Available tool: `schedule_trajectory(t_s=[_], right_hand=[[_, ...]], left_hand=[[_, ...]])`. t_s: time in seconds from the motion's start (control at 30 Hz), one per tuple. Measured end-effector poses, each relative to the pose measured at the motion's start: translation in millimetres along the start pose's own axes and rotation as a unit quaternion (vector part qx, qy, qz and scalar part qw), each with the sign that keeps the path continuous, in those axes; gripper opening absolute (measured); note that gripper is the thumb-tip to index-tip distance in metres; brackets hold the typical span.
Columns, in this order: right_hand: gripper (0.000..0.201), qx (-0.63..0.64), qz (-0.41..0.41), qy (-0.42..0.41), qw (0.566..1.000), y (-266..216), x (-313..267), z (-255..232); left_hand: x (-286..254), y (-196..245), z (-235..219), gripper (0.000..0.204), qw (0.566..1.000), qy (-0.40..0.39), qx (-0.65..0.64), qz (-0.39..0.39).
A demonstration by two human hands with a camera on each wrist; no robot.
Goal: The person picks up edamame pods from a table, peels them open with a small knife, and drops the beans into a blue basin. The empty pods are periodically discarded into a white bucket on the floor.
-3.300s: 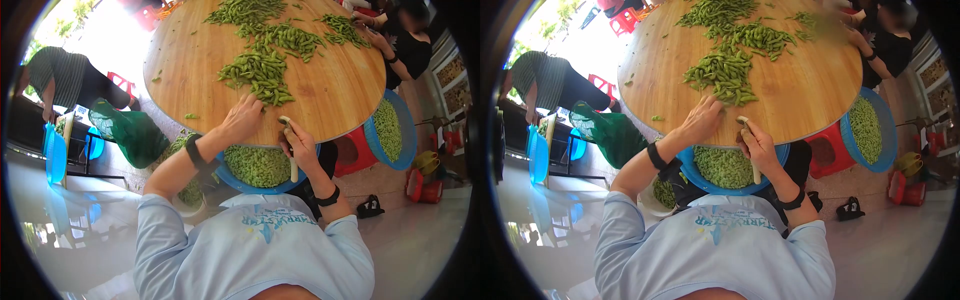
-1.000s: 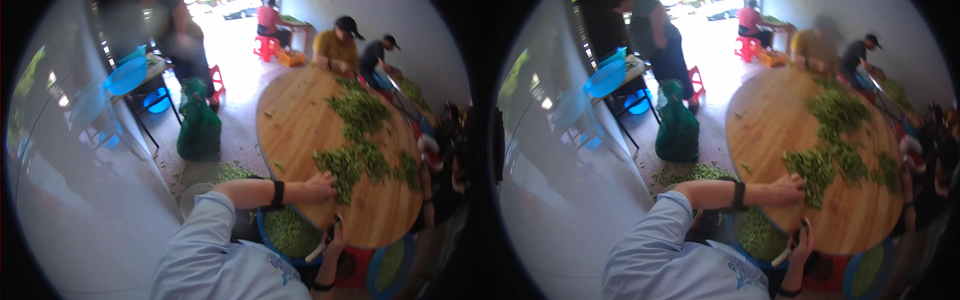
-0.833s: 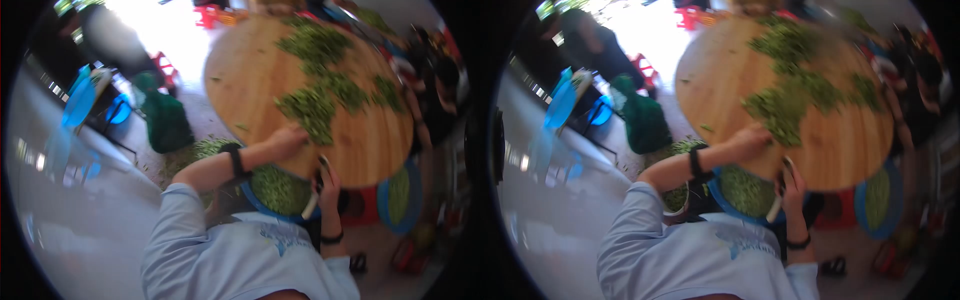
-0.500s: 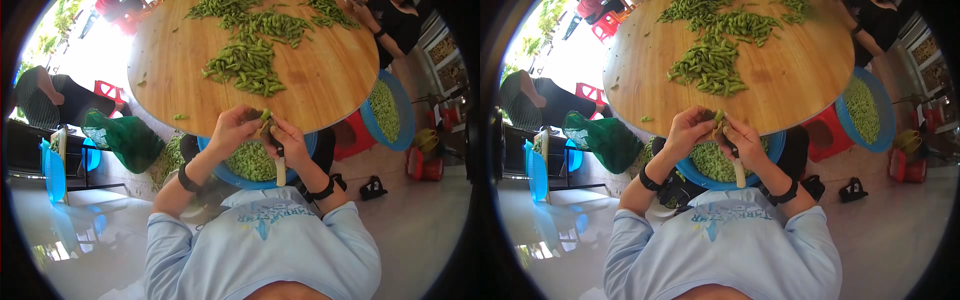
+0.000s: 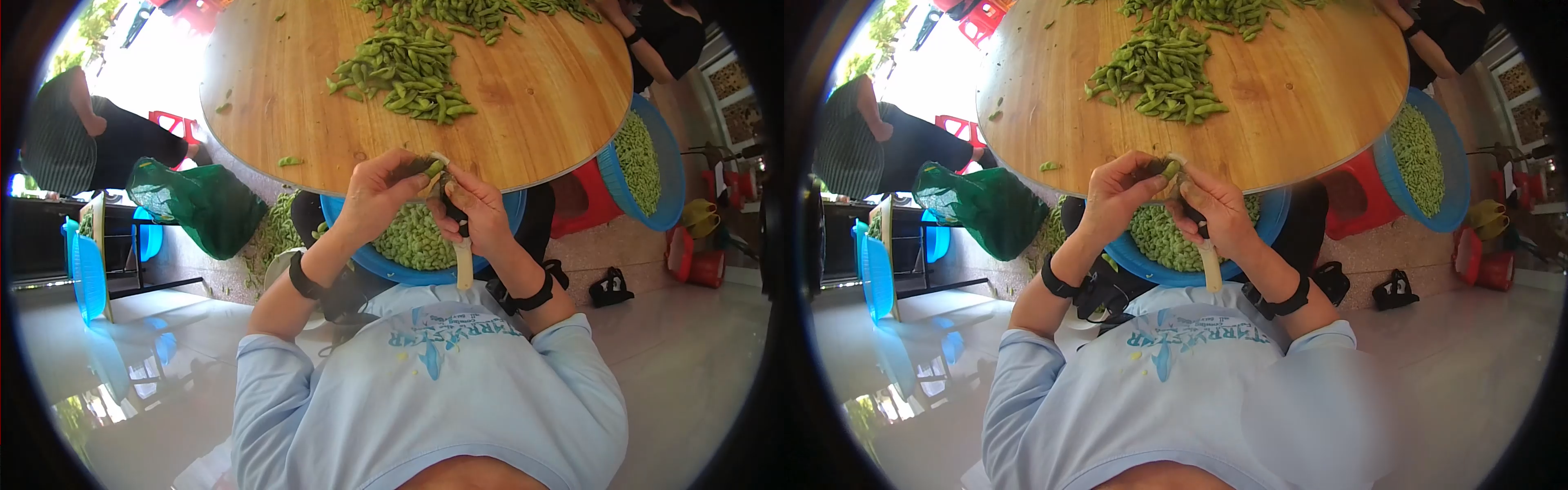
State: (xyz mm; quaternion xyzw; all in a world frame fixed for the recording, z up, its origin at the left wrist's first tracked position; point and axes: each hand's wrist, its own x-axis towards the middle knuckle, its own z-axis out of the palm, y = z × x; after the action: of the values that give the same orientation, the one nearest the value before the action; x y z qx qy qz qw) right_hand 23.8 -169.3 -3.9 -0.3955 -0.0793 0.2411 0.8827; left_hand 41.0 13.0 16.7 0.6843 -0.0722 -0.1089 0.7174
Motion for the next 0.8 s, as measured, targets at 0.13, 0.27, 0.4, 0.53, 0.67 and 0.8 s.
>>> schedule_trajectory(t_s=[0.13, 0.27, 0.4, 0.53, 0.67, 0.8], right_hand=[[0.035, -0.020, -0.018, 0.001, 1.000, 1, -1, 2], [0.032, -0.082, -0.054, 0.046, 0.994, 5, 1, 7], [0.029, -0.026, -0.008, -0.023, 0.999, -8, -2, 1], [0.029, 0.078, 0.068, -0.106, 0.989, -6, -7, -17], [0.027, 0.137, 0.114, -0.048, 0.983, -2, -17, -9], [0.019, 0.108, 0.134, 0.042, 0.984, -2, -9, -5]], left_hand=[[-3, 0, 0, 0.016, 1.000, -0.005, 0.001, 0.007], [1, -2, -1, 0.016, 0.999, -0.003, -0.020, 0.025], [5, -2, -12, 0.010, 0.920, -0.110, -0.332, -0.177], [3, -9, -14, 0.006, 0.868, -0.184, -0.397, -0.234], [-7, -5, -10, 0.008, 0.867, -0.166, -0.395, -0.256], [-10, -12, 0, 0.017, 0.914, 0.011, 0.306, 0.267]])
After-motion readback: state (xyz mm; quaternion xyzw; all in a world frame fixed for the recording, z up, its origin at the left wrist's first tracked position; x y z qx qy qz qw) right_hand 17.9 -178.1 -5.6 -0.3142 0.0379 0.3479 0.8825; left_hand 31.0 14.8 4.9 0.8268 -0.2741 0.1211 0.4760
